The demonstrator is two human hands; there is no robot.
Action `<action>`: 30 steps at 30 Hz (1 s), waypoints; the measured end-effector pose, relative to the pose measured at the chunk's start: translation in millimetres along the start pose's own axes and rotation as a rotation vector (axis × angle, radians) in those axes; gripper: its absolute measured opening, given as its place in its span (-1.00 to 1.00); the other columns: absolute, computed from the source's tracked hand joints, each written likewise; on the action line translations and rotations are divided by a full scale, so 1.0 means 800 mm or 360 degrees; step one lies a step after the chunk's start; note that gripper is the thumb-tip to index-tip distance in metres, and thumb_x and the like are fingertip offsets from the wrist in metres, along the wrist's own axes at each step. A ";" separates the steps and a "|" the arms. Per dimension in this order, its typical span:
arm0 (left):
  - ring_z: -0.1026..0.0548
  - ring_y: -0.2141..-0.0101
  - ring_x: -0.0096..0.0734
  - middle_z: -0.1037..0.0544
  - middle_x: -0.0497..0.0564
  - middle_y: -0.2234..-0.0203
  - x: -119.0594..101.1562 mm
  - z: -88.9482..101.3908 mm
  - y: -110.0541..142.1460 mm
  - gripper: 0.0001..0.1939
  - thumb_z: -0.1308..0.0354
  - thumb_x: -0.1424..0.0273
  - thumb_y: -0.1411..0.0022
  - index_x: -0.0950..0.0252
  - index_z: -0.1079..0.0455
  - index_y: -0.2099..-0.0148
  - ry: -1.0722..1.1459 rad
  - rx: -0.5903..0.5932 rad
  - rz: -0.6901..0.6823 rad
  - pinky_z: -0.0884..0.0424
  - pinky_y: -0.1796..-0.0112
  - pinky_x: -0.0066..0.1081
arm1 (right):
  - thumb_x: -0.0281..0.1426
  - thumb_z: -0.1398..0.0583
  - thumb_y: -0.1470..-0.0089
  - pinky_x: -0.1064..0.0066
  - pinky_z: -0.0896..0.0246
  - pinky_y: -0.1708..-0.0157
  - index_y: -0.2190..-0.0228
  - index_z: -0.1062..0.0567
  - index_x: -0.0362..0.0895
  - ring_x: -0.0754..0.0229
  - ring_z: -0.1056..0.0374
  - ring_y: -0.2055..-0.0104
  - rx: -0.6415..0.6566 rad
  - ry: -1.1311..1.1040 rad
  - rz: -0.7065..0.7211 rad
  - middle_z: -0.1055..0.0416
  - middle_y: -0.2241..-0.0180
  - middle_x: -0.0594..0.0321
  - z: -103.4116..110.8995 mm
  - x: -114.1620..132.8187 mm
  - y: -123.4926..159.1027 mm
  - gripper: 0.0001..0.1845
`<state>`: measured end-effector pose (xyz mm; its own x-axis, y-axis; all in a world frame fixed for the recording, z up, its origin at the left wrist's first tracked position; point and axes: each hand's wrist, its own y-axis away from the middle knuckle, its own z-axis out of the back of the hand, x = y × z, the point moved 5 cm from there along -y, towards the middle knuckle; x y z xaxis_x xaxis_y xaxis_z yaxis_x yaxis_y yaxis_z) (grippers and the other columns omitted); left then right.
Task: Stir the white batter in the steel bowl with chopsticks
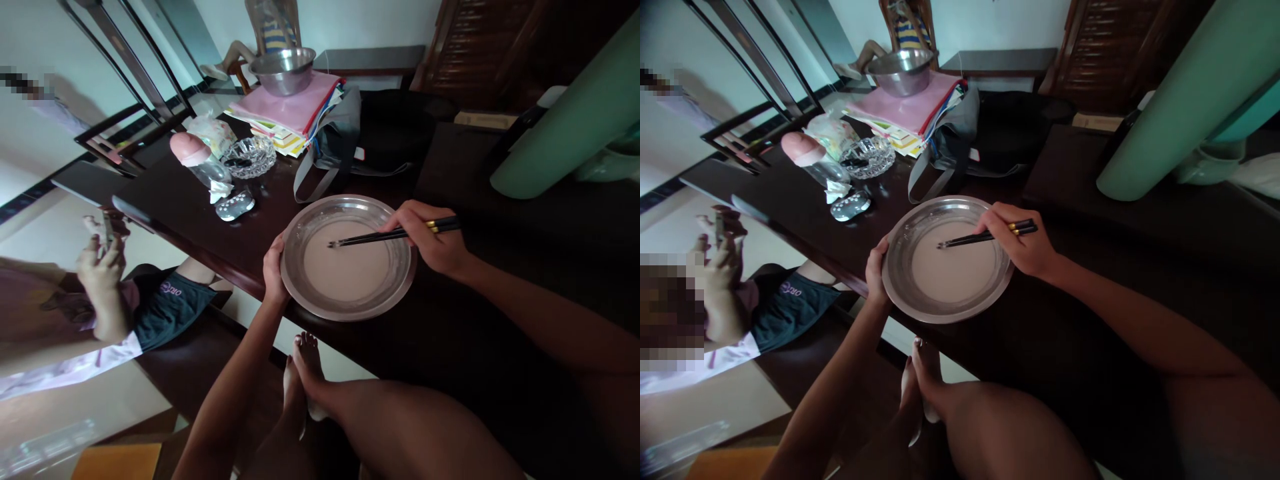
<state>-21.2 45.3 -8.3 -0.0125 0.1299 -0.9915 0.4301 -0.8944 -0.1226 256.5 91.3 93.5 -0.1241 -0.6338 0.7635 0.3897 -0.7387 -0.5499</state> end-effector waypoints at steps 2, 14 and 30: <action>-0.53 -0.06 -0.10 -0.65 0.03 0.13 0.000 -0.001 0.000 -0.60 -0.05 0.07 -0.24 0.19 -0.57 0.12 0.0030 0.0003 0.0000 -0.43 -0.07 -0.24 | -0.21 -0.07 -0.35 0.33 -0.12 0.55 0.51 -0.57 -0.02 0.30 -0.23 0.57 -0.0098 -0.0050 -0.0015 -0.48 0.51 0.27 0.005 -0.001 0.000 -0.55; -0.54 -0.04 -0.10 -0.65 0.04 0.11 0.001 0.000 0.000 -0.57 -0.05 0.08 -0.23 0.22 -0.57 0.07 0.0027 0.0008 0.0018 -0.42 -0.07 -0.25 | -0.23 -0.05 -0.36 0.32 -0.22 0.50 0.54 -0.53 -0.03 0.25 -0.35 0.50 -0.0075 -0.0086 0.0019 -0.49 0.52 0.25 0.004 0.002 0.003 -0.53; -0.50 -0.10 -0.12 -0.65 0.02 0.09 -0.003 -0.001 0.001 -0.60 -0.05 0.13 -0.24 0.20 -0.58 0.07 0.0055 0.0011 -0.0020 -0.37 -0.12 -0.26 | -0.28 -0.07 -0.34 0.35 -0.22 0.49 0.42 -0.58 -0.05 0.26 -0.42 0.44 0.0175 0.0055 0.0166 -0.56 0.43 0.25 -0.008 0.007 0.003 -0.63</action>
<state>-19.9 44.7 -6.4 0.0135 0.1557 -0.9877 0.4240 -0.8955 -0.1354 251.1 84.4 94.5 -0.1082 -0.7146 0.6911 0.4994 -0.6402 -0.5838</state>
